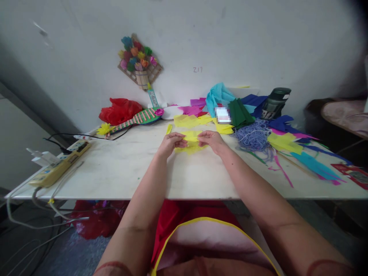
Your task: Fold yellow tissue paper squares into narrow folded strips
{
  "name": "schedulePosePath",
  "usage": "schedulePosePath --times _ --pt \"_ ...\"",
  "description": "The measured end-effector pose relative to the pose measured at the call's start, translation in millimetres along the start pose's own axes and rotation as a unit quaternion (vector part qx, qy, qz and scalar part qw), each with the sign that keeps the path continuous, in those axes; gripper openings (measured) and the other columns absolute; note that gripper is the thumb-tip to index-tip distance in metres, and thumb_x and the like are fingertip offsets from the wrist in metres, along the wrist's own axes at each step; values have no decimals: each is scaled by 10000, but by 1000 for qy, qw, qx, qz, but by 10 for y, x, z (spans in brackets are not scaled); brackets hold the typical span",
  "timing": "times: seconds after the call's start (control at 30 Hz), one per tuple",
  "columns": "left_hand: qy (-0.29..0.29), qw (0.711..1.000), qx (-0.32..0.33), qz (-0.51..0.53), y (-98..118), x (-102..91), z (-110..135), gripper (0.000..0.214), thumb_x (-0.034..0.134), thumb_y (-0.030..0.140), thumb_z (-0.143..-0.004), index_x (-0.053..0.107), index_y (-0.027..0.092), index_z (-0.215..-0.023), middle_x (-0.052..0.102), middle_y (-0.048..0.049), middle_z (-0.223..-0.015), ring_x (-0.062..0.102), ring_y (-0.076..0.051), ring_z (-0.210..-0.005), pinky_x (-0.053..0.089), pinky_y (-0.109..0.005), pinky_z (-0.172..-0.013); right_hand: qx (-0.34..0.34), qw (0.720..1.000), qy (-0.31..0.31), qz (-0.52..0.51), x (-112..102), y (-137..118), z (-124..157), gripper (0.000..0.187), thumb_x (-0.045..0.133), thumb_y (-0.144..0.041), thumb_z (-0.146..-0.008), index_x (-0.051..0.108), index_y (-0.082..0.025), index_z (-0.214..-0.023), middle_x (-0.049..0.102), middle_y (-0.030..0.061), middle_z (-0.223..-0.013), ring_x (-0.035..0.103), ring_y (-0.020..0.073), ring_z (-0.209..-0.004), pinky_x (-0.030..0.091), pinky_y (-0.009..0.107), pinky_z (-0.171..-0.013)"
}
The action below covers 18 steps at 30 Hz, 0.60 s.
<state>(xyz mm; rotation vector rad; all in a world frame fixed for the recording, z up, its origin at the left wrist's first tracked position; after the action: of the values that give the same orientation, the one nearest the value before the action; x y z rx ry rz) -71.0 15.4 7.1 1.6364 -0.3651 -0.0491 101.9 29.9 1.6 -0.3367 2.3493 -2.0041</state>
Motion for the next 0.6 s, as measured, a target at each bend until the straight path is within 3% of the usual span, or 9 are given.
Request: schedulePosePath --times 0.23,0.37,0.6 --pt "-1 1000 -7 -2 -44 -46 -29 198 524 178 -625 579 91 -794 667 -79 -638 633 -174 -552 502 -287 -558 -5 1000 -8 -2 18 -5 -2 282 764 -270 -502 617 -127 -697 596 -16 -479 573 116 -439 501 261 -512" --pt "-14 1000 -21 6 -69 -48 -47 206 515 269 -653 566 95 -751 658 -92 -615 629 -184 -535 502 -298 -544 -8 1000 -14 5 28 -10 9 274 757 -272 -513 619 -127 -701 598 -15 -477 572 115 -438 497 261 -516" --pt "-4 999 -11 -37 -41 -26 -12 301 645 229 -621 526 116 -873 647 -46 -577 603 -139 -471 481 -235 -495 -11 1000 -20 17 39 3 4 283 754 -277 -518 621 -123 -715 594 -12 -463 570 117 -436 495 264 -518"
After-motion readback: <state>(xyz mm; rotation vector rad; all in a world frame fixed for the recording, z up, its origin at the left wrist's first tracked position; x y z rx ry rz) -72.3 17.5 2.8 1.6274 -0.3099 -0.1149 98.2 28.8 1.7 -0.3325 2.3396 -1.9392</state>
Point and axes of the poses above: each hand's wrist, its own z-axis away from the middle knuckle, its own x-axis out of the palm, y = z × x, the point moved 7 cm from there along -z, towards the middle knuckle
